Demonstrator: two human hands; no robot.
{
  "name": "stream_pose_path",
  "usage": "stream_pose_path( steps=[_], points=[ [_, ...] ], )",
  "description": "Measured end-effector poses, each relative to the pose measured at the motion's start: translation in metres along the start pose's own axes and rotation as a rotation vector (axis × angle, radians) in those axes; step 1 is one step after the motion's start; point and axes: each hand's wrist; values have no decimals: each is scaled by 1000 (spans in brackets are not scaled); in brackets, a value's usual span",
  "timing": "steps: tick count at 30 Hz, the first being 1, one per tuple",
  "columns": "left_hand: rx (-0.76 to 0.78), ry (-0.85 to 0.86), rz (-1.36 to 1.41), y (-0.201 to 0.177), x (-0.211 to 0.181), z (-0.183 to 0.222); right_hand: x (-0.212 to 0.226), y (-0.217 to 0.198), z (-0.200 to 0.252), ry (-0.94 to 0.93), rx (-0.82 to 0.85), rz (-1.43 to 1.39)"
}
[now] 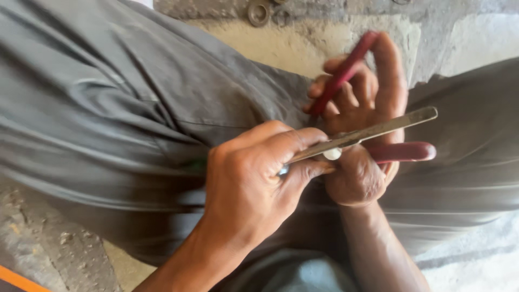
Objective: The person uses pliers and a screwdriver to adjust a spring-loaded mechanical component held in their lap. They repeatedly compress the spring and manipulate the internal mechanism with the screwdriver while seated on the floor.
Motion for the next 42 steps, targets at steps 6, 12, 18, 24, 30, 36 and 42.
stream_pose_path(
  steps=[6, 12, 18, 24, 30, 36, 42],
  points=[
    [17, -67, -20, -6, -5, 4, 0, 7, 7, -33, -51, 100],
    [44, -428, -157, -29, 2, 66, -1, 3, -1, -84, -59, 143],
    [267, -621, -208, -26, 24, 106, -13, -16, -17, -255, -119, 242],
    [-34, -358, -215, -19, 6, 76, -16, -19, -8, -150, -25, 257],
    [-182, -199, -329, 9, 21, -26, -15, -15, 2, -60, -11, 68],
    [351, -399, -538, 64, 57, -119, -15, -20, -1, -79, -40, 32],
    [577, -503, -558, 93, 78, -132, -2, -26, -3, -42, -83, -19]
  ],
)
Point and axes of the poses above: each hand's wrist, its own z-axis away from the middle knuckle, its own y-axis out of the palm, x = y × z, and after that the axes turned 6 degrees about -y, right-handed
